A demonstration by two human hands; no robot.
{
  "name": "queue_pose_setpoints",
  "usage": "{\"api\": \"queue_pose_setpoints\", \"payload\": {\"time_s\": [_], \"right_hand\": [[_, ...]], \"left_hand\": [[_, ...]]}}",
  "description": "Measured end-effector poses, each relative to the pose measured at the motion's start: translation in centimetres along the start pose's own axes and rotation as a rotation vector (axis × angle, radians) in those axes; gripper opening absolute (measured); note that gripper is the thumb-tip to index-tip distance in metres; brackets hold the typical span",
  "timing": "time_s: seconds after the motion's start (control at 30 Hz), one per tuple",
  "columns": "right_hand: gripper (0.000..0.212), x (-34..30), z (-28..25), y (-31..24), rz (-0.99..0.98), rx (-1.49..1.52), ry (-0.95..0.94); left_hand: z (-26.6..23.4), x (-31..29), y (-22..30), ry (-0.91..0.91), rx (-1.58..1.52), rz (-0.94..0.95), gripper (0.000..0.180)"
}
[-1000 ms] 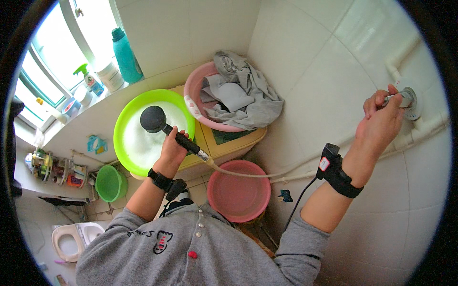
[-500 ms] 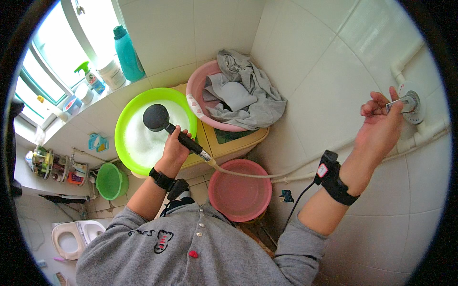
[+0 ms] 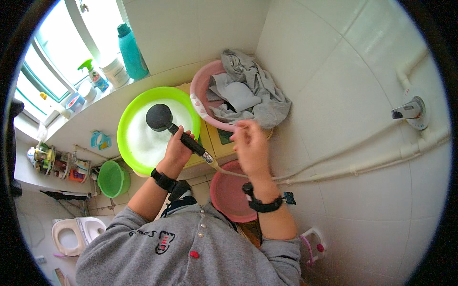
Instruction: The person fills a green basin with water using a shower head, adds detergent, and hand-washes a grey garment by scrubbing and rinsing it. After washing, the person rinses their hands, dries them with a towel, and walks to another room to pick up a red cloth.
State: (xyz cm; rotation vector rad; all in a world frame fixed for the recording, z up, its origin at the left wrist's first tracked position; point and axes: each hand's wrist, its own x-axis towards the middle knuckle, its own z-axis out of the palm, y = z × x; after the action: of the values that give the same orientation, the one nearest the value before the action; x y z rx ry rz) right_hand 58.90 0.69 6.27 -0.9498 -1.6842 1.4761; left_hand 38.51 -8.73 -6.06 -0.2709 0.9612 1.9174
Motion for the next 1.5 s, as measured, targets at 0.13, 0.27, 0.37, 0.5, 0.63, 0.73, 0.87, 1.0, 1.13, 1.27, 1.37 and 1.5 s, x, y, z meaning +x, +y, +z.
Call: {"api": "queue_pose_setpoints", "payload": {"time_s": [0.13, 0.27, 0.37, 0.5, 0.63, 0.73, 0.87, 1.0, 1.13, 1.27, 1.37, 1.5], "right_hand": [[0.022, -1.1, 5.0, 4.1, -0.057, -0.239, -0.102], [0.028, -2.3, 7.7, 6.3, -0.038, -0.323, -0.197], [0.031, -2.6, 8.6, 6.9, -0.021, -0.354, -0.172], [0.033, -2.9, 9.1, 6.9, 0.086, -0.361, -0.203], [0.033, -3.2, 9.7, 6.5, 0.077, -0.403, -0.188], [0.033, -3.3, 9.9, 6.5, 0.075, -0.388, -0.171], [0.033, -3.5, 10.0, 6.6, 0.069, -0.319, -0.132], [0.034, -3.7, 9.9, 6.8, 0.041, -0.354, -0.071], [0.034, -3.8, 9.8, 7.0, 0.107, -0.348, -0.072], [0.034, -3.9, 9.8, 7.2, 0.111, -0.304, -0.054], [0.034, -3.9, 9.8, 7.4, 0.103, -0.292, -0.055], [0.034, -4.0, 9.7, 7.5, 0.129, -0.269, -0.060]], "left_hand": [[0.0, -0.5, 0.1, -0.009, 0.002, 0.004, 0.024], [0.2, -1.1, 0.5, 0.006, 0.012, -0.026, 0.022], [0.2, -1.3, 1.0, -0.018, 0.007, -0.057, 0.021], [-0.2, -1.1, 1.4, -0.060, -0.037, -0.087, 0.021], [-0.3, -1.2, 2.1, -0.099, -0.021, -0.135, 0.024], [-0.2, -1.6, 2.9, -0.148, 0.044, -0.158, 0.031], [-0.1, -2.4, 4.2, -0.229, 0.160, -0.204, 0.040], [-0.2, -2.6, 4.8, -0.218, 0.310, -0.201, 0.041], [-0.8, -2.2, 4.9, -0.284, 0.280, -0.220, 0.043], [-1.1, -2.0, 4.7, -0.303, 0.230, -0.208, 0.036], [-1.1, -2.1, 4.7, -0.312, 0.214, -0.197, 0.032], [-1.2, -2.5, 4.6, -0.322, 0.209, -0.188, 0.032]]}}
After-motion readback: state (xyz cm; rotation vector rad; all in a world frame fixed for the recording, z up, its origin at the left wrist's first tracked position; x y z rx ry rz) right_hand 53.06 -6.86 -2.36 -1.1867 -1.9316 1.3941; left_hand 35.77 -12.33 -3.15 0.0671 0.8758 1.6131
